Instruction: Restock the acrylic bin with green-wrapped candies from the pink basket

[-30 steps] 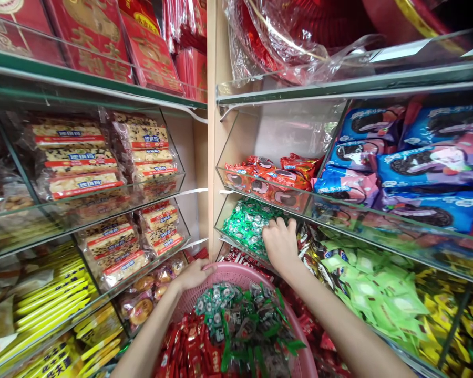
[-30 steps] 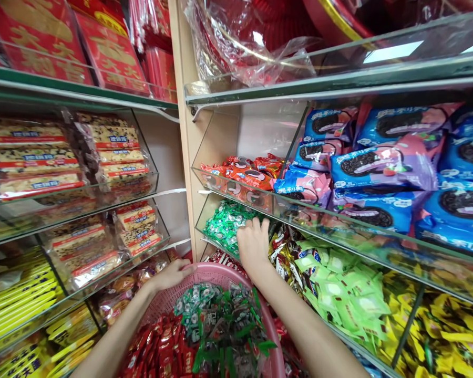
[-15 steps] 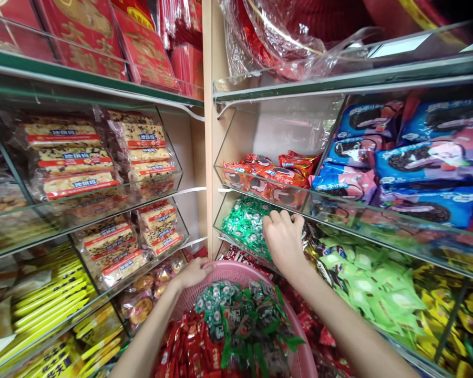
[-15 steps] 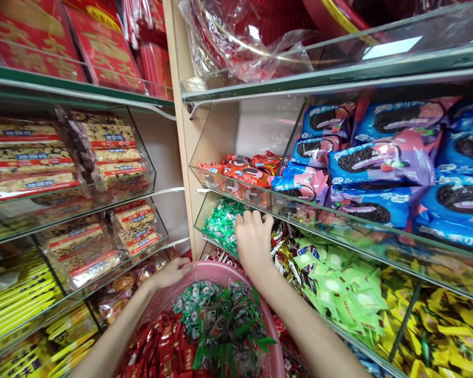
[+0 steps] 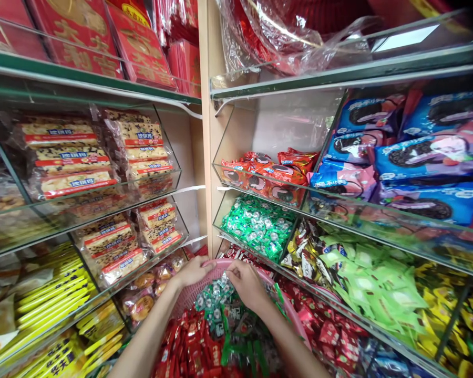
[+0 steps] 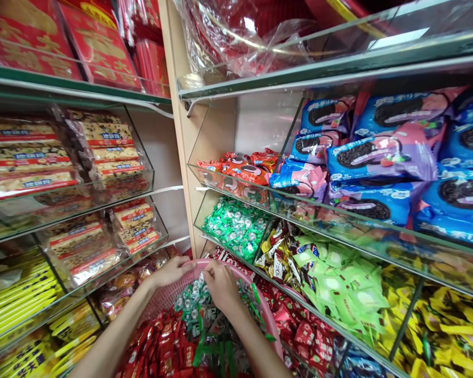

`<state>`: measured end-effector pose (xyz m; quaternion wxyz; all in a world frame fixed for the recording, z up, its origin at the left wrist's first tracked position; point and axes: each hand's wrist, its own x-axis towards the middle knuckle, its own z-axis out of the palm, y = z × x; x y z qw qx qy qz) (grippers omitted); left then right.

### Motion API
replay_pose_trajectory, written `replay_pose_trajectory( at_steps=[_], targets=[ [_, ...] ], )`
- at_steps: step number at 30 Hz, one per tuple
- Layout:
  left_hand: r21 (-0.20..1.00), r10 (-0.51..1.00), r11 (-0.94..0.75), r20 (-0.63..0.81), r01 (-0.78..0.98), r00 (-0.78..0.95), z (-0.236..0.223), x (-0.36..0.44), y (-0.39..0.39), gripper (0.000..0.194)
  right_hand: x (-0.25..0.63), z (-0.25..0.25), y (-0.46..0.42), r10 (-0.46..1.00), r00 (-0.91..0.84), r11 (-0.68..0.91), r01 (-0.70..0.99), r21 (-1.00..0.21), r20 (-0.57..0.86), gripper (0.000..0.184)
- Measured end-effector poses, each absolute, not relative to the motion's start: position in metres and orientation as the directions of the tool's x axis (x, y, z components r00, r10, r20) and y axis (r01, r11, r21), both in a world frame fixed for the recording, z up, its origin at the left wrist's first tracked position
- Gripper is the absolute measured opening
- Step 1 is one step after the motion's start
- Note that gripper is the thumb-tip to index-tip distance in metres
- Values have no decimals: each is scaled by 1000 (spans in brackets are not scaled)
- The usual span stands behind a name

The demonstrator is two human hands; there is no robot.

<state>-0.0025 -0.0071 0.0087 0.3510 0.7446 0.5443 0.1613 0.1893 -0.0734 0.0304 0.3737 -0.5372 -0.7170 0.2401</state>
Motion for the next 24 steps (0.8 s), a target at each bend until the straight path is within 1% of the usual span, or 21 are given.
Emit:
replay_pose_trajectory(
  at_steps=[4,7,11,19,24],
  targets=[
    [682,927,-163,-141,713,347,10,-2,-7,49,193,13,-69,964,-90,254,590,-766,251,15],
    [695,925,-172,-130,698,358,11,-2,-6,51,194,7,-68,976,-62,204,605,-769,210,15],
    [708,922,-173,-127,685,365,10,-2,-5,50,193,0,-69,982,-53,175,603,-778,180,10],
    [720,917,-166,-139,674,374,11,-2,-7,45,188,1,-73,983,-91,180,659,-730,161,14],
    [724,917,-168,-134,669,375,16,0,-9,42,186,1,-73,981,-125,194,642,-742,148,16]
  ],
)
